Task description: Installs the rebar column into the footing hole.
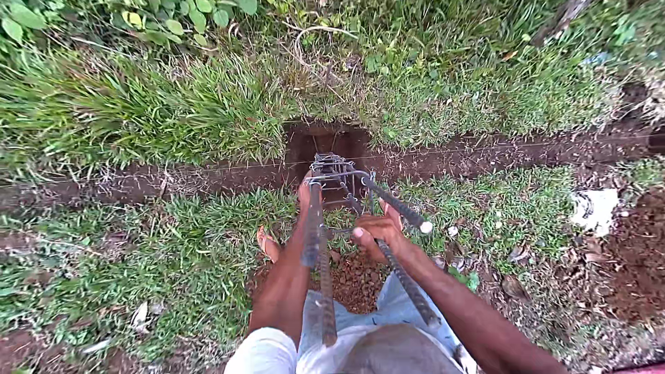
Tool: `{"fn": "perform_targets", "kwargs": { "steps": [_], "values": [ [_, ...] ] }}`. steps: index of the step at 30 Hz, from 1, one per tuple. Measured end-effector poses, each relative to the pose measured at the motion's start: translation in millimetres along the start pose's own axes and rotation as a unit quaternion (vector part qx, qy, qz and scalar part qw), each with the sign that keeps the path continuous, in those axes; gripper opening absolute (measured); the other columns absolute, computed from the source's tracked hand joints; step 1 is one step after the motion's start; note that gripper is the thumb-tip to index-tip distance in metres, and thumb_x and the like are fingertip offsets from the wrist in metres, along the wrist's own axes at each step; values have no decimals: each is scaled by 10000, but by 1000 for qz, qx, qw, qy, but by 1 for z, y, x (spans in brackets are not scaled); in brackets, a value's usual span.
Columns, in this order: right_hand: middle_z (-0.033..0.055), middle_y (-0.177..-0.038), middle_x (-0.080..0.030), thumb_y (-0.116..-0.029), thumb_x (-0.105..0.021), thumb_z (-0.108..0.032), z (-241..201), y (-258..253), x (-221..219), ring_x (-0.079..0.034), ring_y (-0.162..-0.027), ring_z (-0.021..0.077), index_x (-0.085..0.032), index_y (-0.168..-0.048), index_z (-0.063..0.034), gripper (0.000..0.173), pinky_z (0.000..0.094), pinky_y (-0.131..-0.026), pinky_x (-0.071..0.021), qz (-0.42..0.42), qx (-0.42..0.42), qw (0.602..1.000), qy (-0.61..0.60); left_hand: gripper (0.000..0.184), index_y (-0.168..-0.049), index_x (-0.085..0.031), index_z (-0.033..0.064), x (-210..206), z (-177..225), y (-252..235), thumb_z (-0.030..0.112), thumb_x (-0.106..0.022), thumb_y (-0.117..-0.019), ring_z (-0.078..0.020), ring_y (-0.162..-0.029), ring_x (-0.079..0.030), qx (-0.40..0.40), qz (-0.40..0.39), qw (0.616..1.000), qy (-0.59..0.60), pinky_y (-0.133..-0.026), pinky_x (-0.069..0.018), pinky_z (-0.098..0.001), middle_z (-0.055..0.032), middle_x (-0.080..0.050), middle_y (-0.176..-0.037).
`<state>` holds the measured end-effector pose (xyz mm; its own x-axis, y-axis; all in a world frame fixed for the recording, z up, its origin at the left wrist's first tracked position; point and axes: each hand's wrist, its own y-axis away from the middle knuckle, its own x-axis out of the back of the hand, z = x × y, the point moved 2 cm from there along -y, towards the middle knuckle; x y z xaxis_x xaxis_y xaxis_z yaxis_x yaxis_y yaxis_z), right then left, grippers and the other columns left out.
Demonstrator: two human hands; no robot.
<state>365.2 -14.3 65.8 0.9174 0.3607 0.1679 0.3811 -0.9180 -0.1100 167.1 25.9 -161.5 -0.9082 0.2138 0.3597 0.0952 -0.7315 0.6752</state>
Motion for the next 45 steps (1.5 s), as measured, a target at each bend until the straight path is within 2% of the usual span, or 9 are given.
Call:
{"fn": "perform_targets", "kwargs": {
  "steps": [5,10,18,20,24,28,33,41,45],
  "values": [
    [121,-638,-600,-1107,-420,-228,-8,-26,8,-631,-670,174,-593,-685,15,517,318,-704,-535,-25,-11,1000,-4,416,-1132,-658,-10,16,31,1,364,-481,-1087,-302,-774,-615,1,-11,1000,-16,-747,-514,-538,-178,-644,-863],
    [101,-649,-620,-1081,-469,-200,0,-32,-1,-636,-667,156,-630,-684,18,480,304,-679,-550,-48,1,998,28,342,-1092,-665,-18,24,26,-7,264,-473,-1094,-197,-709,-613,-26,-5,999,-21,-724,-542,-421,-109,-652,-822],
    [93,-740,-640,-1053,-535,-201,-3,-43,-15,-663,-766,175,-647,-752,-2,378,319,-755,-573,-67,-28,992,103,419,-1288,-610,-57,71,44,-12,288,-485,-1085,-423,-1103,-647,-25,-49,992,-115,-1006,-478,-614,-287,-666,-1160],
    [81,-739,-599,-1034,-567,-211,-4,-42,-25,-630,-746,171,-614,-750,-21,345,313,-729,-564,-49,-36,993,105,383,-1216,-644,-46,87,52,1,281,-510,-1068,-398,-1069,-652,-50,-28,993,-101,-972,-488,-611,-269,-674,-1114],
    [122,-859,-667,-999,-629,-191,-9,-45,-56,-674,-878,227,-666,-846,7,253,367,-827,-589,34,-51,991,120,373,-1353,-584,-16,98,57,23,193,-573,-1044,-260,-1166,-643,-118,-23,993,20,-1027,-509,-465,-194,-655,-1289],
    [148,-1057,-704,-965,-678,-123,-13,-36,-64,-675,-1074,270,-697,-1055,13,164,407,-989,-558,32,-58,989,132,408,-1434,-479,52,90,46,22,152,-567,-1048,-144,-1056,-669,-42,-32,983,174,-890,-564,-342,-109,-653,-1295],
    [105,-1121,-753,-1011,-616,-101,-5,-24,2,-700,-1126,239,-717,-1157,-21,194,467,-1170,-415,-86,63,981,162,466,-1475,-476,21,82,56,23,170,-545,-1039,-117,-1014,-661,-160,-57,985,27,-902,-557,-316,-135,-664,-1229],
    [129,-1174,-719,-1060,-513,-137,-5,37,81,-644,-1225,247,-682,-1153,3,238,427,-1137,-473,-60,-28,988,139,334,-1294,-645,-29,45,108,11,84,-484,-1023,-225,-1291,-584,-283,-175,934,-128,-1127,-437,-393,-181,-629,-1367],
    [121,-1088,-716,-1044,-561,-181,-11,55,93,-682,-1087,182,-690,-1078,7,230,374,-997,-552,9,-88,987,132,420,-1417,-579,31,38,158,40,123,-569,-1007,-265,-1323,-553,-314,-199,912,-171,-1135,-433,-432,-198,-574,-1418]
  ]
}}
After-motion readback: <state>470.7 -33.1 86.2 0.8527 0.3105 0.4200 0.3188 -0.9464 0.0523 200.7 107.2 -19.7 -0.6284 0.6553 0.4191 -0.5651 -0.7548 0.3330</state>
